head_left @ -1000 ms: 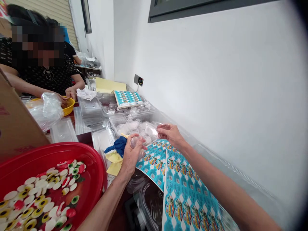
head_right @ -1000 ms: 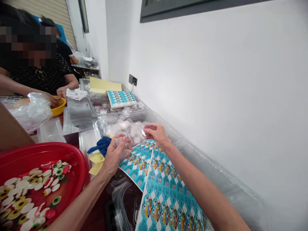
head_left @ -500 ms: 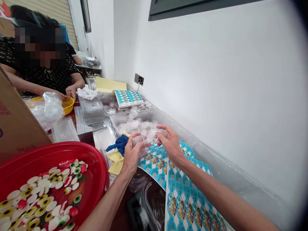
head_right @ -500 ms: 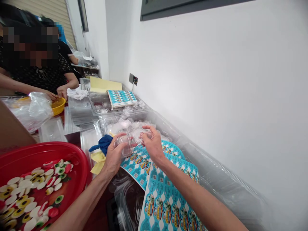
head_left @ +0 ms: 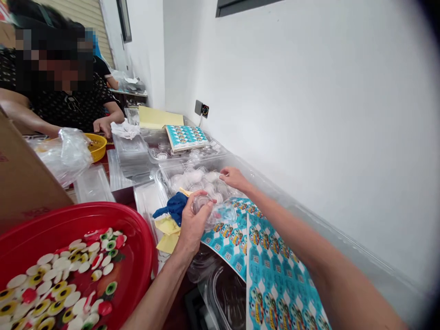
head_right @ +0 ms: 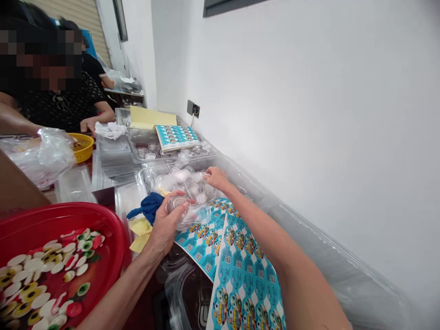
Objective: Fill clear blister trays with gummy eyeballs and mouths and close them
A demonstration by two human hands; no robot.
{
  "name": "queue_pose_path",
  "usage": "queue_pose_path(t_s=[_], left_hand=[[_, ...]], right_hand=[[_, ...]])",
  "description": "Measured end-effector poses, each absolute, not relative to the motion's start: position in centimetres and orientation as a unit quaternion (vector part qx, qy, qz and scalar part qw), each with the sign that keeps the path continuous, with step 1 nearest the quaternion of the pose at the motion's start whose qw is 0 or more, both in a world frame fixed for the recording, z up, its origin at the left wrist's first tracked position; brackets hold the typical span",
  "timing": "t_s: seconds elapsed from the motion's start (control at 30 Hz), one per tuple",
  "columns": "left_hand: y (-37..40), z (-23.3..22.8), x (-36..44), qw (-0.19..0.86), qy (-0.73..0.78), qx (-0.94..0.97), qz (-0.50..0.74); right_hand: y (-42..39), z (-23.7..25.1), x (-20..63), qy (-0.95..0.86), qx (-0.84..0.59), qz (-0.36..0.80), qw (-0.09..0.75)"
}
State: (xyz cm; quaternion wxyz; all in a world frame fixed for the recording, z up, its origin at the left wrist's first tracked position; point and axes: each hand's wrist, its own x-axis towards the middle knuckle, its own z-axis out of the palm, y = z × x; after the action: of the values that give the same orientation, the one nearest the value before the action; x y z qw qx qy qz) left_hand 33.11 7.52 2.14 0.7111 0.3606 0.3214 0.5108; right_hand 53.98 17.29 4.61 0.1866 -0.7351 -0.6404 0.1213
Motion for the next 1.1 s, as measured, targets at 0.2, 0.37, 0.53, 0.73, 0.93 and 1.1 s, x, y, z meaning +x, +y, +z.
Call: queue_pose_path(t_s=[0.2, 0.37, 0.53, 0.73, 0.93, 1.1], left_hand=[[7.6, 1.8, 33.3, 0.716, 0.344, 0.374, 0.479], [7.7, 1.8, 33.5, 0.715, 0.343, 0.383, 0.474], [7.6, 1.9, 33.3, 0.706, 0.344, 0.395, 0.477], [7.4, 2.0, 33.3, 0.694, 0.344, 0.411, 0.481], [7.4, 2.1, 33.2, 0.694, 0.344, 0.411, 0.48], [7.6, 2.0, 33.3, 0.704, 0.339, 0.4, 0.479]], right_hand=[[24.6, 0.4, 55.5, -0.639, -0.744, 0.15, 0.121], [25.1, -0.5, 57.8, -0.633, -0.743, 0.204, 0.08], [21.8, 1.9, 60.8, -0.621, -0.744, 0.236, 0.069], [15.8, 2.7, 62.2, -0.614, -0.746, 0.223, 0.126], [15.8, 3.1, 63.4, -0.568, -0.791, 0.129, 0.189], [19.1, 3.6, 62.4, -0.552, -0.807, 0.087, 0.19]])
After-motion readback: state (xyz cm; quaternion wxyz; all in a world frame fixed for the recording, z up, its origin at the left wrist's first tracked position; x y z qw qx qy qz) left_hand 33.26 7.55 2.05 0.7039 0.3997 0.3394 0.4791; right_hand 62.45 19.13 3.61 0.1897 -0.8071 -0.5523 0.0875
